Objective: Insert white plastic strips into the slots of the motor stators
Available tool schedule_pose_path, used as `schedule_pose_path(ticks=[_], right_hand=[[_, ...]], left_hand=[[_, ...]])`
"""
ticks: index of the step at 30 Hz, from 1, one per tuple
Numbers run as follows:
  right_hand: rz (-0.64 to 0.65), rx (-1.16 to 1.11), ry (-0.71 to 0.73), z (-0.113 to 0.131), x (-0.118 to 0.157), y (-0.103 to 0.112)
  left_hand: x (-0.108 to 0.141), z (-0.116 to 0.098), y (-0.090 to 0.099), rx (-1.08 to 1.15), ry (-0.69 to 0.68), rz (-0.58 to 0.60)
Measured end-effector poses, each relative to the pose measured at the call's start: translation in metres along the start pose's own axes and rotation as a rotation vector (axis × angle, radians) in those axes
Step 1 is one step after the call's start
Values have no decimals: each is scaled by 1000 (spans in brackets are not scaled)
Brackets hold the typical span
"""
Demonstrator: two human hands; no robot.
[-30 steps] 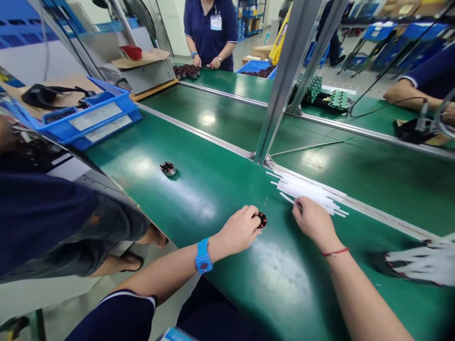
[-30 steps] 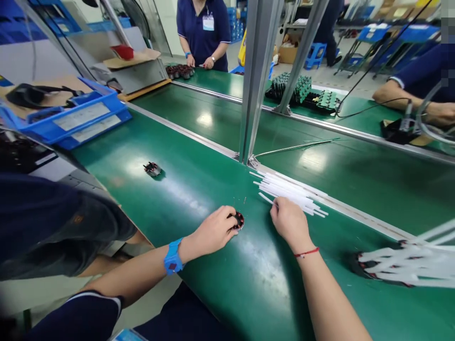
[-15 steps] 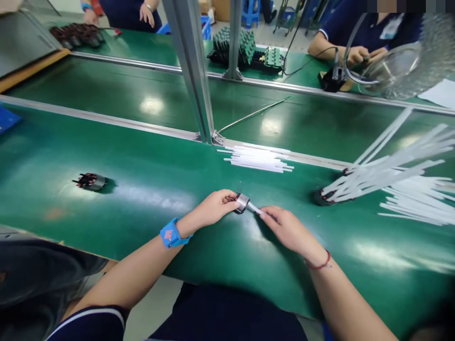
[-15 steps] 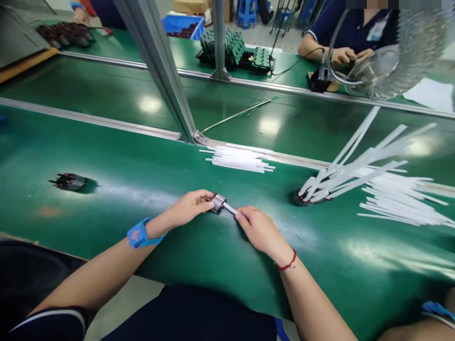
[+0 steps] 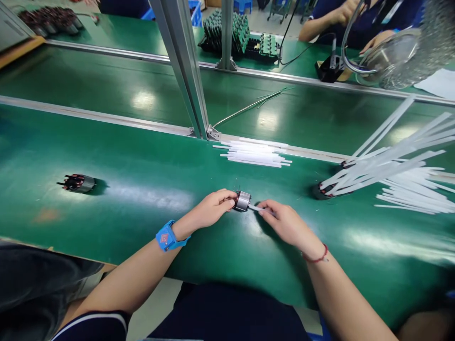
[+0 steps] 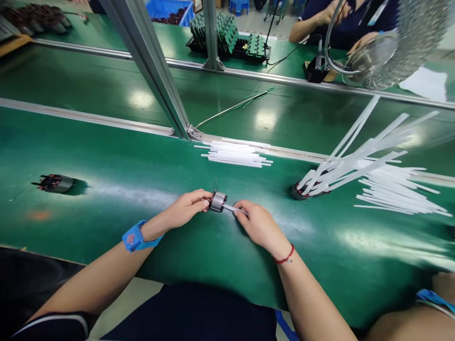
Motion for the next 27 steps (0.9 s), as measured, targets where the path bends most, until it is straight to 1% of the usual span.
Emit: schedule_pose_path(ticks=[3, 5, 7, 10, 13, 17, 19, 22, 24, 27], right_hand=[[-16, -192, 26, 10, -12, -13], [-10, -352, 13, 13, -19, -20], [14, -521, -36, 13, -23, -24], [80, -748, -154, 11, -24, -27], [136, -927, -221, 8, -22, -26], [211, -1072, -246, 8, -20, -25], [228, -1117, -263, 8, -19, -25], [181, -1095, -282, 8, -19, -25], [134, -966, -256, 7, -18, -24], [84, -686, -154, 5, -16, -19]], left_hand=[[0, 1, 0, 8, -4, 36], [1, 3, -2, -1, -27, 41], [1, 3, -4, -4, -36, 11], [3, 2, -9, -40, -44, -57], [5, -1, -13, -160, -126, -102], [7, -3, -14, -300, -255, -148], [8, -1, -14, -339, -315, -152], [7, 0, -15, -399, -395, -132], [6, 0, -15, -413, -411, -127], [6, -3, -15, -375, -389, -120]])
Point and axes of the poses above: each hand's wrist, its own x-axis away from the middle knuckle, its own y-axis out of the back of the hand, z = x × y, the point moved 2 cm from there along -x, towards the middle knuckle, and after that the axes turned 7 degrees about x, right-handed, at the moved point
